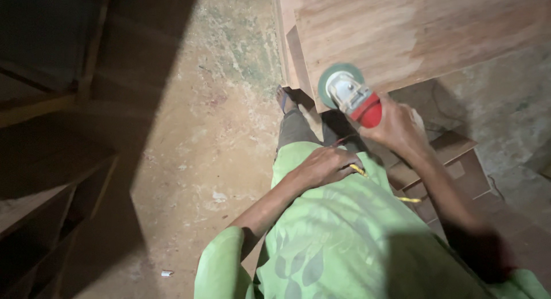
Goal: The person uses an angle grinder with a sanding disc to smooth the surfaces of a wooden box. They walk to the work area, then systematically sand the top, sides, and interior of the box, frequently repositioning the object to access different faces.
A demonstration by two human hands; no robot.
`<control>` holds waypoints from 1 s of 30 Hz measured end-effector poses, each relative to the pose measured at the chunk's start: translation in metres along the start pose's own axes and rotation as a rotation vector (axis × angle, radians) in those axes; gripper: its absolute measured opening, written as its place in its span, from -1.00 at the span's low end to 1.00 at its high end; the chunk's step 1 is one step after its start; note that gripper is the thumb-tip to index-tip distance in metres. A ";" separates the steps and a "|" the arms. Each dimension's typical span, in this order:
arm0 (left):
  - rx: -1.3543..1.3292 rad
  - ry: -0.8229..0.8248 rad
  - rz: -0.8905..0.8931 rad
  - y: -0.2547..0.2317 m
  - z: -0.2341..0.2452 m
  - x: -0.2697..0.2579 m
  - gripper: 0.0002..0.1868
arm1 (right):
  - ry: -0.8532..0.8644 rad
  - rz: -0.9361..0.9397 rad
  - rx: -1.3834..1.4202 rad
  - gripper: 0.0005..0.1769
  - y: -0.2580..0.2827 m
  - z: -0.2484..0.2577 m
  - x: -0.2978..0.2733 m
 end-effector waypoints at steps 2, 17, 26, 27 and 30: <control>0.012 -0.017 -0.006 -0.001 -0.002 -0.001 -0.83 | -0.022 0.029 0.024 -0.22 0.002 0.003 0.004; 0.040 0.112 0.043 0.000 -0.011 0.002 -0.81 | 0.064 -0.170 -0.074 -0.20 -0.064 -0.025 -0.025; 0.026 0.134 0.002 0.001 -0.008 0.000 -0.80 | -0.188 -0.267 -0.024 -0.06 -0.155 0.016 -0.030; 0.026 0.135 -0.007 0.000 -0.008 -0.001 -0.80 | -0.161 -0.297 -0.052 -0.05 -0.148 0.014 -0.031; -0.010 0.134 0.016 -0.001 -0.011 -0.003 -0.80 | -0.017 -0.310 -0.125 -0.09 -0.108 -0.007 -0.033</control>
Point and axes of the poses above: each hand's wrist, its own x-axis towards the middle knuckle, its own z-axis out of the back of the hand, y = z × x, the point moved 3 cm from there along x, towards the middle knuckle, and after that the axes turned 8 degrees about x, right-handed, at the moved point
